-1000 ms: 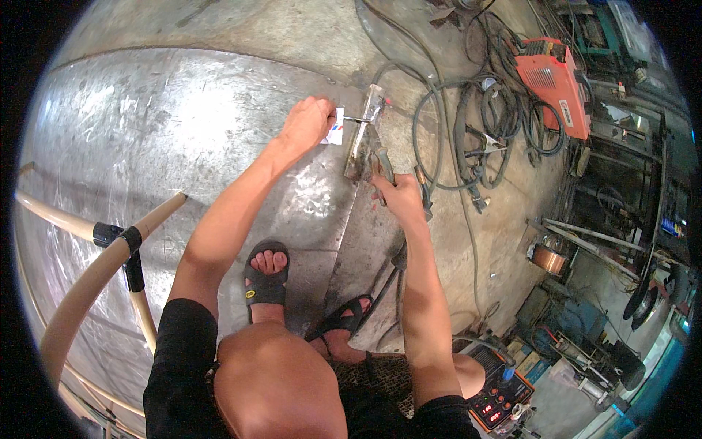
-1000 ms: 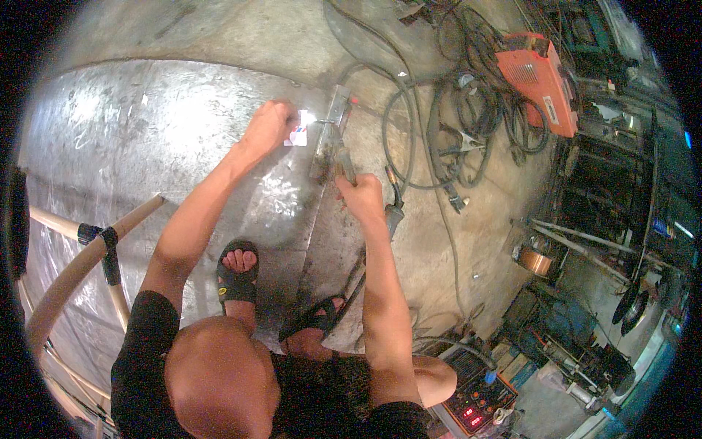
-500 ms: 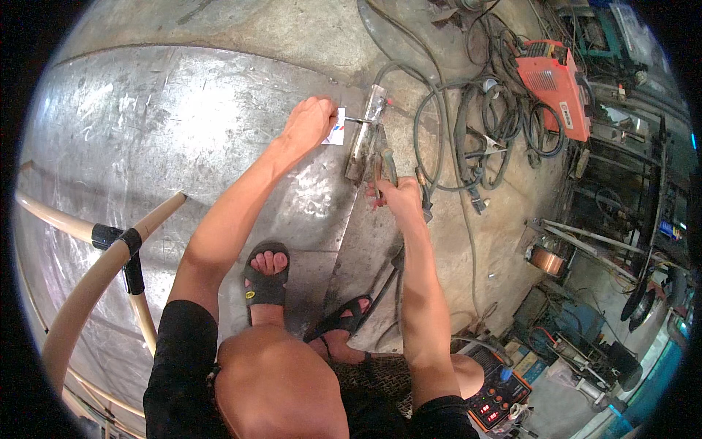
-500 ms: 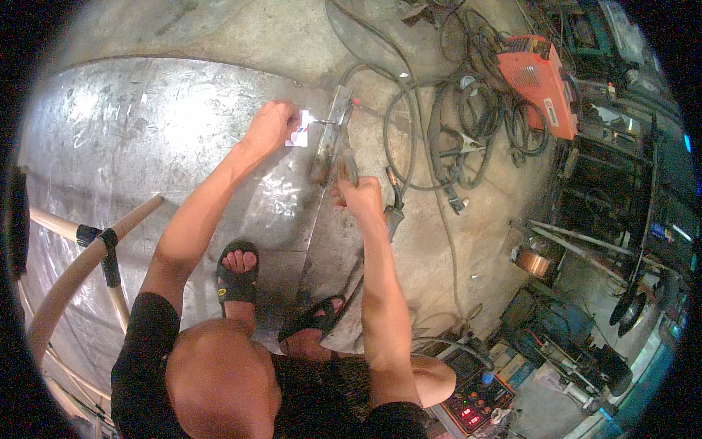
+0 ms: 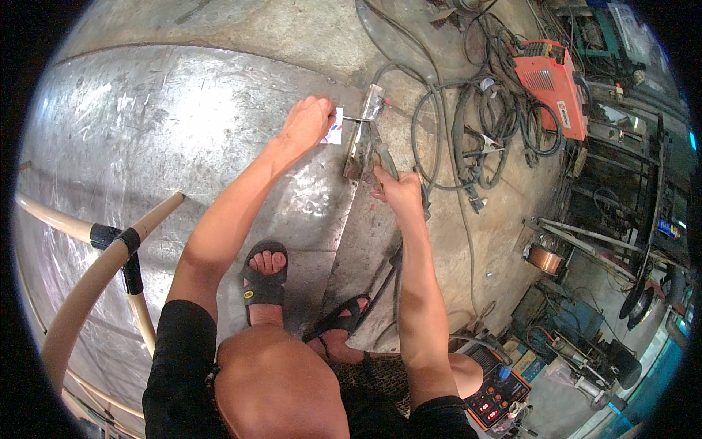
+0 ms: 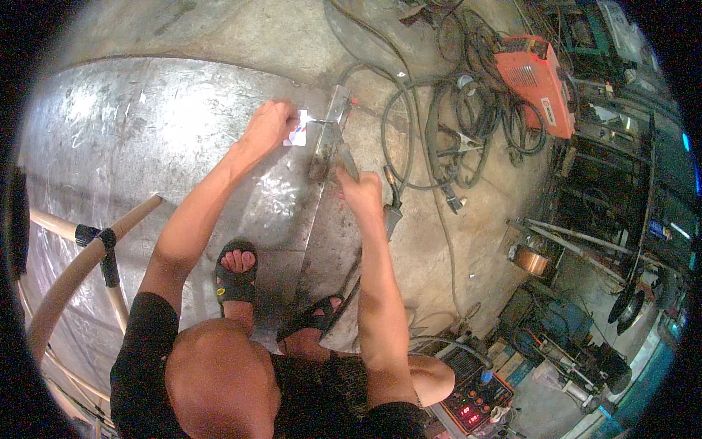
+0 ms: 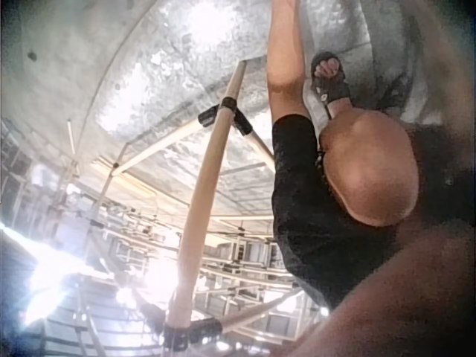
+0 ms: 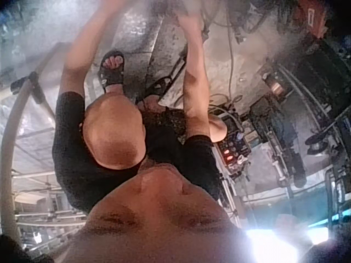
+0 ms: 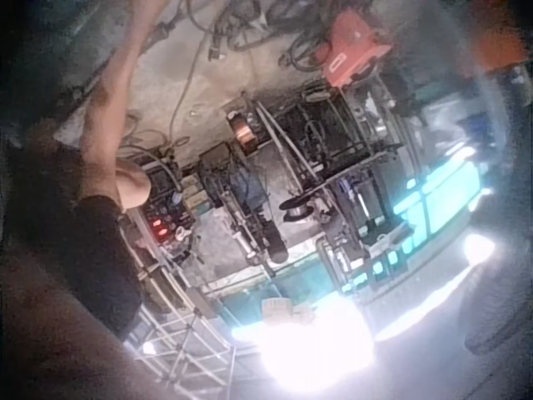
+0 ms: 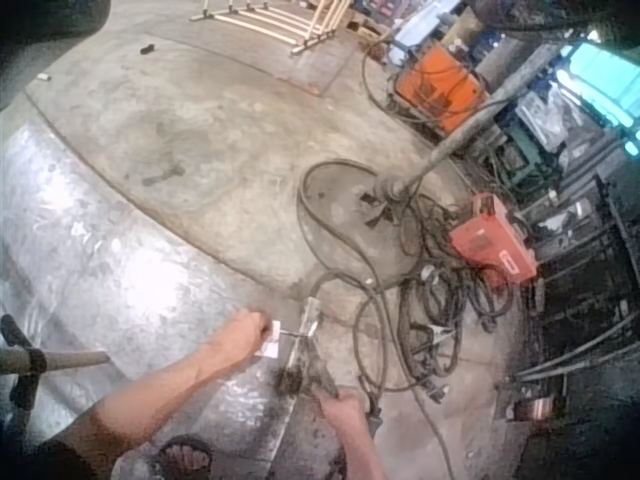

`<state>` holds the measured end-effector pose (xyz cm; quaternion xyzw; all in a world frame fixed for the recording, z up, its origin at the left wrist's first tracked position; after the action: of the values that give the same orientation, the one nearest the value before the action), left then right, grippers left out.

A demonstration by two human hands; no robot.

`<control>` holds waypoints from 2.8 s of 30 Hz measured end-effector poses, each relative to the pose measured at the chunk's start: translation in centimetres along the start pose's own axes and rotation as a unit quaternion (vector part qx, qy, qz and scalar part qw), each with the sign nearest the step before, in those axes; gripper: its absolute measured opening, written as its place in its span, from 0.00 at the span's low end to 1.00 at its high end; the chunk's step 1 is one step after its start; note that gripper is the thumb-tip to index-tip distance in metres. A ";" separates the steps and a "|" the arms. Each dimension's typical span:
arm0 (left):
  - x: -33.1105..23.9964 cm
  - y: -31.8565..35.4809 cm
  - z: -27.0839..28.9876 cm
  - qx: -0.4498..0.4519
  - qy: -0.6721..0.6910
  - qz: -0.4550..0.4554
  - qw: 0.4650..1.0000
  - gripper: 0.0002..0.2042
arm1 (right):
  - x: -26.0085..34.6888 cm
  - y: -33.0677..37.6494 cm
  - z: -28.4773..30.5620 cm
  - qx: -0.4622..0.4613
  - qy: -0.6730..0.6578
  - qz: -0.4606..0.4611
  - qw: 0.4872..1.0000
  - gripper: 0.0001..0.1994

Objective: The person positions a small metal piece on a large metal sheet and welds it in place using a welding torch.

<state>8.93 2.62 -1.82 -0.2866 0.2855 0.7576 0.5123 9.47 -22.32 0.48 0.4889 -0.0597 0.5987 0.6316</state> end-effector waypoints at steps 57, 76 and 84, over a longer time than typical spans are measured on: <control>-0.7 -1.7 0.0 0.028 0.005 -0.017 0.999 0.07 | 3.9 -0.7 -1.3 -0.074 0.343 0.104 0.931 0.15; -1.8 -1.4 0.6 -0.008 -0.033 -0.044 0.998 0.06 | 5.2 0.4 -1.1 -0.055 0.229 0.096 0.967 0.23; -1.7 -1.9 0.7 -0.014 -0.028 -0.029 0.999 0.07 | 9.8 3.4 -1.7 -0.143 0.061 0.343 0.926 0.22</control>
<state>11.12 2.70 -0.38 -0.2805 0.2524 0.7540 0.5377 8.52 -14.98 7.91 0.3057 -0.2701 0.7927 0.4530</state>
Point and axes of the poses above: each hand's wrist, its own y-axis away from the middle knuckle, its own z-axis out of the back of the hand, x = y × z, the point moved 9 cm from there along -y, towards the middle knuckle, and after that the axes turned 8 degrees about z, right-handed, at the moved point
